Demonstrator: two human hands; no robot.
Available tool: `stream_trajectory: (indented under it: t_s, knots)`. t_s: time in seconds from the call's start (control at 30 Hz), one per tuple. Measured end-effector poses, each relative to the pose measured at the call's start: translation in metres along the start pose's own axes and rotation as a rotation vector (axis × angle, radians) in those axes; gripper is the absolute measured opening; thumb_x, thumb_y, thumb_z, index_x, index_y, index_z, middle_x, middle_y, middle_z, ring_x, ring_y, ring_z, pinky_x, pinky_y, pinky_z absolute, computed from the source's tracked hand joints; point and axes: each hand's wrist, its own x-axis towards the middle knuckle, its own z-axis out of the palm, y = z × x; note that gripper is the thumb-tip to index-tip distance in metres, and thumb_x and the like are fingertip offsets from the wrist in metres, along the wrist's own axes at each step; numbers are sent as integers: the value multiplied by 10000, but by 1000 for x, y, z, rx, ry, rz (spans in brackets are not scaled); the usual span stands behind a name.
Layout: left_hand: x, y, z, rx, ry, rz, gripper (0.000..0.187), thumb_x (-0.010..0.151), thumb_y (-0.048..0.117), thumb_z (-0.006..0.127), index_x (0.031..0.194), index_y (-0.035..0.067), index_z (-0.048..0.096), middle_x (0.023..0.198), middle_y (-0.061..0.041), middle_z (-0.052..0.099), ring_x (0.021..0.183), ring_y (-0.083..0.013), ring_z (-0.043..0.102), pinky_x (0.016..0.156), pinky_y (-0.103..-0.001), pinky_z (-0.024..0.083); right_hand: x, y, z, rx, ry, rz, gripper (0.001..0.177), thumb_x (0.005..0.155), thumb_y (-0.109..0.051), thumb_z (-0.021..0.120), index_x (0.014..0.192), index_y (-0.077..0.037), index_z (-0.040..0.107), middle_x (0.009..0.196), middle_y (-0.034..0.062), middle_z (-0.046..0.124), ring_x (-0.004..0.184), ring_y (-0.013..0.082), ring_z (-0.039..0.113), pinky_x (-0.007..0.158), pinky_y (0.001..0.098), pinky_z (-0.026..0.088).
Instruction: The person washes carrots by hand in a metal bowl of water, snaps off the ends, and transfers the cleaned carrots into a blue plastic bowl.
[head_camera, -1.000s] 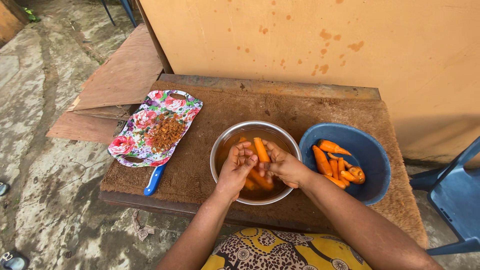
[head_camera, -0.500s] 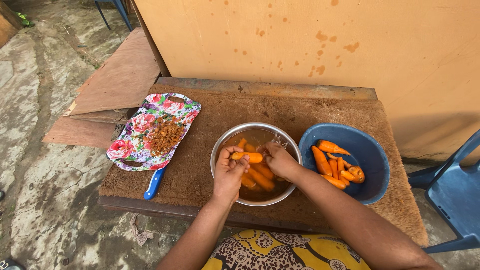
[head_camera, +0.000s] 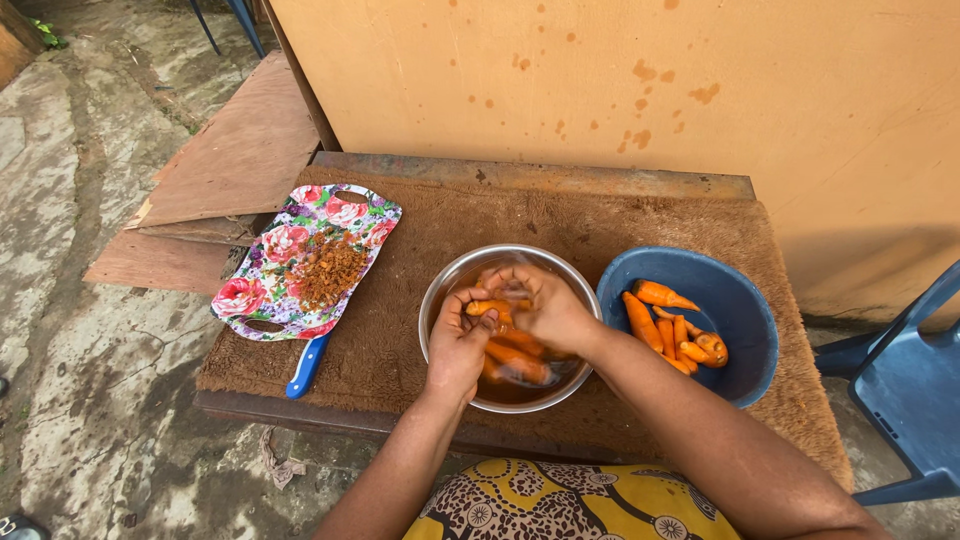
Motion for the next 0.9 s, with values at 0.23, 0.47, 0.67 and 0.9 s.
stream_trajectory:
  t_s: [0.23, 0.47, 0.67, 0.9]
  knots:
    - [-7, 20, 5, 37, -4, -45, 353, 897, -80, 671, 1234, 27, 656, 1132, -30, 671, 965, -95, 613, 943, -267, 535, -17, 10, 14, -801, -87, 94, 383, 978, -239, 597, 1257, 8, 512, 951, 238, 716, 898, 417, 706, 790, 495, 579]
    - [-9, 15, 0, 56, -157, -71, 265, 957, 81, 697, 1215, 23, 705, 1054, -56, 730, 873, -103, 642, 787, -262, 535, -20, 60, 6, -456, 58, -50, 457, 1146, -407, 488, 979, -58, 730, 769, 147, 734, 729, 321, 726, 693, 423, 571]
    - [-11, 11, -2, -80, -82, 63, 214, 950, 100, 728, 1144, 13, 706, 1014, -47, 725, 891, -105, 629, 834, -257, 533, -38, 34, 11, 394, -68, 119, 502, 1066, -385, 486, 1501, -148, 406, 796, -5, 490, 646, 84, 423, 547, 262, 363]
    - [-10, 3, -5, -114, -77, -26, 270, 1062, 312, 674, 1038, 46, 636, 738, -10, 585, 603, -85, 505, 555, -230, 441, -59, 18, 2, 419, -237, -38, 759, 1084, -374, 497, 1700, -207, 88, 908, 24, 533, 735, 89, 508, 676, 232, 494]
